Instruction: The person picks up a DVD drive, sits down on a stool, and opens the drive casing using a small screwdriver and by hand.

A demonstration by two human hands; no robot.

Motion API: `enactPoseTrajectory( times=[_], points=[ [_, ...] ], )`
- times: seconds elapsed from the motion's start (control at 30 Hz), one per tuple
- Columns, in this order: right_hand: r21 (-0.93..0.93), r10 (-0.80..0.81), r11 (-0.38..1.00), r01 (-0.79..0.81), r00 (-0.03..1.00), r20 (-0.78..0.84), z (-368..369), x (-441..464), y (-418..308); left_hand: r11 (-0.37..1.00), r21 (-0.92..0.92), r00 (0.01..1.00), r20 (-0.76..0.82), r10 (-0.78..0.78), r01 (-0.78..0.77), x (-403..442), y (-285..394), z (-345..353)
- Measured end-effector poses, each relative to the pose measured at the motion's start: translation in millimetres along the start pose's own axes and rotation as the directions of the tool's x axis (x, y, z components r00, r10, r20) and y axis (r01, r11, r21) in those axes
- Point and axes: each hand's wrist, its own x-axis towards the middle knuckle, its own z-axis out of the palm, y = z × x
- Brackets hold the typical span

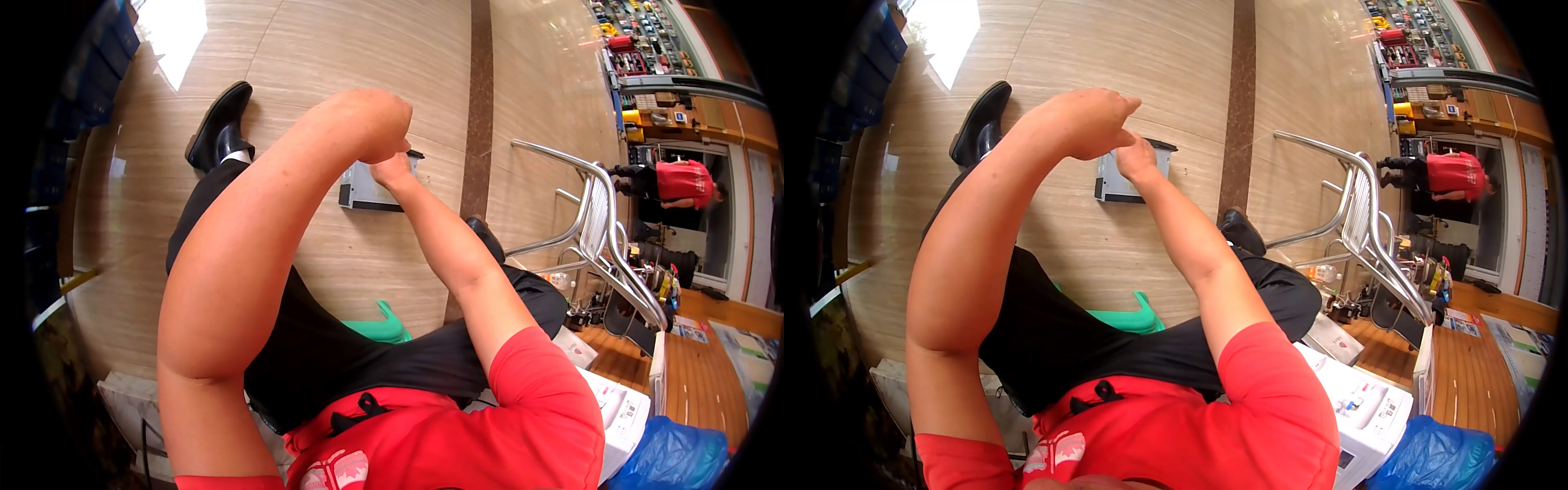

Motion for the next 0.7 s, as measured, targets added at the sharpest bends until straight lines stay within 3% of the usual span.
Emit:
enactPoseTrajectory(
  times=[0.17,0.3,0.4,0.47,0.6,0.7],
  points=[
    [0.058,-0.146,0.987,0.151,0.986,-0.086,17.6,9.0,16.9,1.0,0.008,1.0,0.017,-0.011,0.011,-2.1,2.1,-1.2],
    [0.063,-0.118,0.99,0.122,0.991,-0.067,3.2,-1.4,1.6,1.0,0.015,1.0,0.017,-0.011,0.01,0.3,1.8,-0.1],
    [0.01,0.005,1.0,-0.005,1.0,-0.011,-5.8,-5.0,-5.6,1.0,0.02,1.0,0.004,-0.001,0.001,3.2,-0.1,2.8],
    [0.037,-0.067,0.997,0.069,0.997,-0.042,6.0,1.4,6.5,1.0,0.023,1.0,0.012,-0.003,0.003,1.2,2.2,0.2],
    [0.125,-0.061,0.99,0.065,0.997,-0.038,14.0,1.5,15.3,0.999,0.035,1.0,0.019,-0.011,0.01,3.3,1.0,1.5],
    [0.001,-0.156,0.988,0.156,0.987,-0.022,7.7,-0.6,15.5,0.999,0.044,1.0,0.019,-0.02,0.019,3.9,1.1,2.3]
  ],
)
